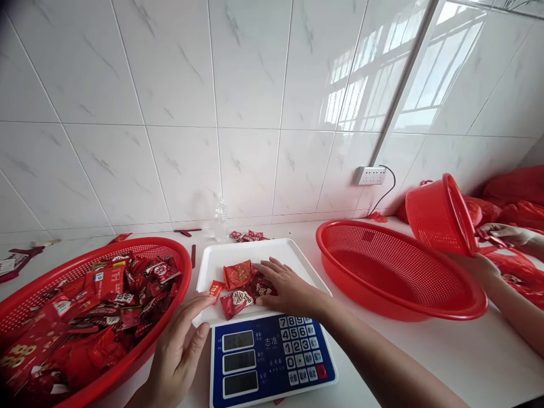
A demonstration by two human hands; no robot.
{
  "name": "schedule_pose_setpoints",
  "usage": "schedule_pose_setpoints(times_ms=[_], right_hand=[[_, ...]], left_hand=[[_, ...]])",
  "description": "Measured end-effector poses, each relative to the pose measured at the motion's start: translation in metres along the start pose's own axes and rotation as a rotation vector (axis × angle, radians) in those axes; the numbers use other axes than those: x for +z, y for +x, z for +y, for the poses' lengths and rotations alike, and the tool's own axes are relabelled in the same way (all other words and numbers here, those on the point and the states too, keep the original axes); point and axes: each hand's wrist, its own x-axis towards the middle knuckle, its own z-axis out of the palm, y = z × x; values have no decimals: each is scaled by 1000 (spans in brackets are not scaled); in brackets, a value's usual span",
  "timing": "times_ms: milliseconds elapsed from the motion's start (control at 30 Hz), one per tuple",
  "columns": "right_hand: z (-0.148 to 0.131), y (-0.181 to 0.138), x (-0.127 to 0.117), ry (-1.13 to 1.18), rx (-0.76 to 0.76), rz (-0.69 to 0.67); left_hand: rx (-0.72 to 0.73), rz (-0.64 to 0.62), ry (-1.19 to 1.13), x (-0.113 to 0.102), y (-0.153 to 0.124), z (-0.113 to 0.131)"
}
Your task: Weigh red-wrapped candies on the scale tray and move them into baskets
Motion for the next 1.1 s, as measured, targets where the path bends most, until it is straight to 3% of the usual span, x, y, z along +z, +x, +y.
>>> schedule_pose_setpoints(times_ms=[200, 400, 500, 667, 800, 867, 1000, 1100], right_hand=[[4, 7, 3, -53, -80, 192], [31, 3, -1, 65, -25, 483], [50, -11, -17, 80, 79, 599], [101, -53, -51, -172, 325, 777], [148, -85, -63, -309, 462, 764], [156, -89, -61, -359, 480, 748], [121, -70, -44, -388, 269, 698], [73, -45, -27, -253, 51, 470]], left_hand=[[36, 15, 42, -2, 2, -5], [38, 24, 49, -1, 3, -7], [36, 23, 52, -1, 3, -7], [34, 21, 61, -5, 2, -7], [29, 6, 56, -5, 2, -5], [17, 3, 54, -4, 1, -5], [6, -8, 62, -3, 0, -6], [10, -7, 77, -3, 0, -8]])
